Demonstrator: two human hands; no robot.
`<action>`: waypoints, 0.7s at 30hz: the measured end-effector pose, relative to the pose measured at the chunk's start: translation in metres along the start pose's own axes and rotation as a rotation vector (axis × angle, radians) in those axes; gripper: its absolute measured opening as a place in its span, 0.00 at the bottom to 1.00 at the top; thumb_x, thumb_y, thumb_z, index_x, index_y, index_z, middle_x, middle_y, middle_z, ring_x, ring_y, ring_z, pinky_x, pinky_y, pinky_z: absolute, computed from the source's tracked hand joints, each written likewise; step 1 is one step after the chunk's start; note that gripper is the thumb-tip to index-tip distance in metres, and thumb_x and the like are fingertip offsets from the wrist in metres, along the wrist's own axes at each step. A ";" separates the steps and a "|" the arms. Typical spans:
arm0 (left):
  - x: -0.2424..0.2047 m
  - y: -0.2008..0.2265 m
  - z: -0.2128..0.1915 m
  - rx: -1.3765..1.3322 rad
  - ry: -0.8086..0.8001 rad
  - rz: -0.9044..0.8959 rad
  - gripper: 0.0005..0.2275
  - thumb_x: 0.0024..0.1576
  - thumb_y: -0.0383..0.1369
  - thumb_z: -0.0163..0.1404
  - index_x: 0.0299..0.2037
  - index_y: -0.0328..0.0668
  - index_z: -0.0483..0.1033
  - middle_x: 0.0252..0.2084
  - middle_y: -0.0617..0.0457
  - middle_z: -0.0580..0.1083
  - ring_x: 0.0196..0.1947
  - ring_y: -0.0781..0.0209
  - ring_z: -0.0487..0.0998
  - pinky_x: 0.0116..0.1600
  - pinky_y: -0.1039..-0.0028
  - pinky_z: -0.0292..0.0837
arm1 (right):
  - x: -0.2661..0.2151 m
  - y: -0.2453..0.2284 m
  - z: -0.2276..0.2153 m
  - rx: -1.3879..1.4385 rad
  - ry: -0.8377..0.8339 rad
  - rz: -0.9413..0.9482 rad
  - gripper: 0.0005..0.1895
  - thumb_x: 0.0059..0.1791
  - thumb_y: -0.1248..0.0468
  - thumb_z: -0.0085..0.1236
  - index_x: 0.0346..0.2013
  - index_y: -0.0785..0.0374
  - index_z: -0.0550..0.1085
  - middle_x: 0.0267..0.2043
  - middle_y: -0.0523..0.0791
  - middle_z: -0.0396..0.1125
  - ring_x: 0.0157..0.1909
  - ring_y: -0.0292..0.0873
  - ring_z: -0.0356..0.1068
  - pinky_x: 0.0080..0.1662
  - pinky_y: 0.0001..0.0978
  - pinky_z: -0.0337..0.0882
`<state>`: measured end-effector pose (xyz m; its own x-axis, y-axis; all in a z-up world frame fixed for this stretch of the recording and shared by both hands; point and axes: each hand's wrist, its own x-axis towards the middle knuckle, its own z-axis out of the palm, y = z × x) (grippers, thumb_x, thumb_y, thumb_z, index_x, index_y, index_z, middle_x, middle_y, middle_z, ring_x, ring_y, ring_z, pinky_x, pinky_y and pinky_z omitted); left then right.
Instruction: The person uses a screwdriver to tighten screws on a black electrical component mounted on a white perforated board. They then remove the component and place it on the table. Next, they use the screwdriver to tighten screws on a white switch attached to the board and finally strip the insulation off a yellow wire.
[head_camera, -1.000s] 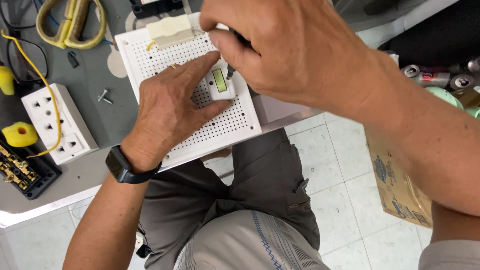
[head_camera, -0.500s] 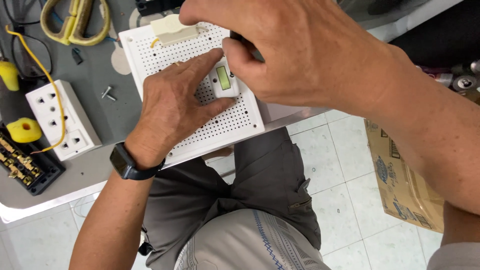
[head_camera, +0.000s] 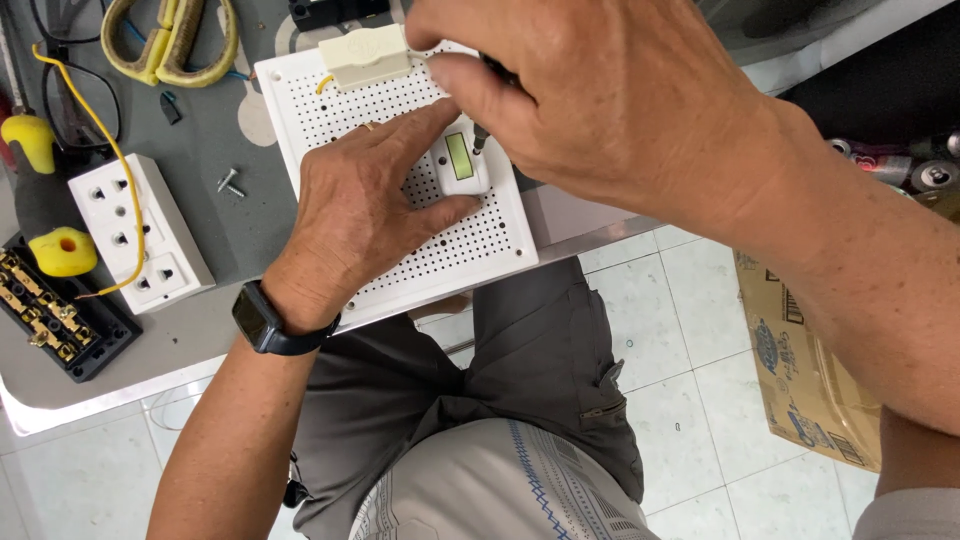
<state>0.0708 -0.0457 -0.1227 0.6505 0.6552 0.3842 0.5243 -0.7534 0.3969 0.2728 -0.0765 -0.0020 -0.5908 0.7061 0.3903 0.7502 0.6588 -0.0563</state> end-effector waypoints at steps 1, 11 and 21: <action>0.000 -0.001 0.001 -0.015 -0.008 -0.011 0.31 0.51 0.47 0.64 0.63 0.49 0.66 0.57 0.56 0.75 0.47 0.51 0.78 0.39 0.62 0.71 | 0.000 0.000 0.000 0.026 0.014 -0.010 0.09 0.56 0.74 0.46 0.45 0.67 0.75 0.40 0.47 0.68 0.38 0.48 0.64 0.35 0.41 0.61; 0.000 -0.001 0.001 -0.022 0.027 0.014 0.32 0.50 0.47 0.66 0.62 0.48 0.67 0.50 0.55 0.78 0.45 0.53 0.79 0.37 0.63 0.71 | -0.001 -0.001 0.000 0.007 0.004 0.007 0.07 0.60 0.65 0.59 0.48 0.68 0.76 0.44 0.49 0.68 0.45 0.53 0.65 0.40 0.44 0.64; 0.000 -0.002 0.001 -0.009 -0.003 -0.019 0.31 0.50 0.48 0.65 0.61 0.47 0.68 0.49 0.53 0.78 0.44 0.51 0.78 0.35 0.62 0.70 | -0.003 -0.002 0.003 0.020 0.074 0.003 0.09 0.57 0.71 0.57 0.51 0.71 0.78 0.46 0.51 0.72 0.44 0.51 0.69 0.41 0.42 0.66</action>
<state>0.0711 -0.0444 -0.1242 0.6423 0.6690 0.3739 0.5318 -0.7404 0.4112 0.2719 -0.0789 -0.0058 -0.5644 0.6877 0.4566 0.7457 0.6620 -0.0753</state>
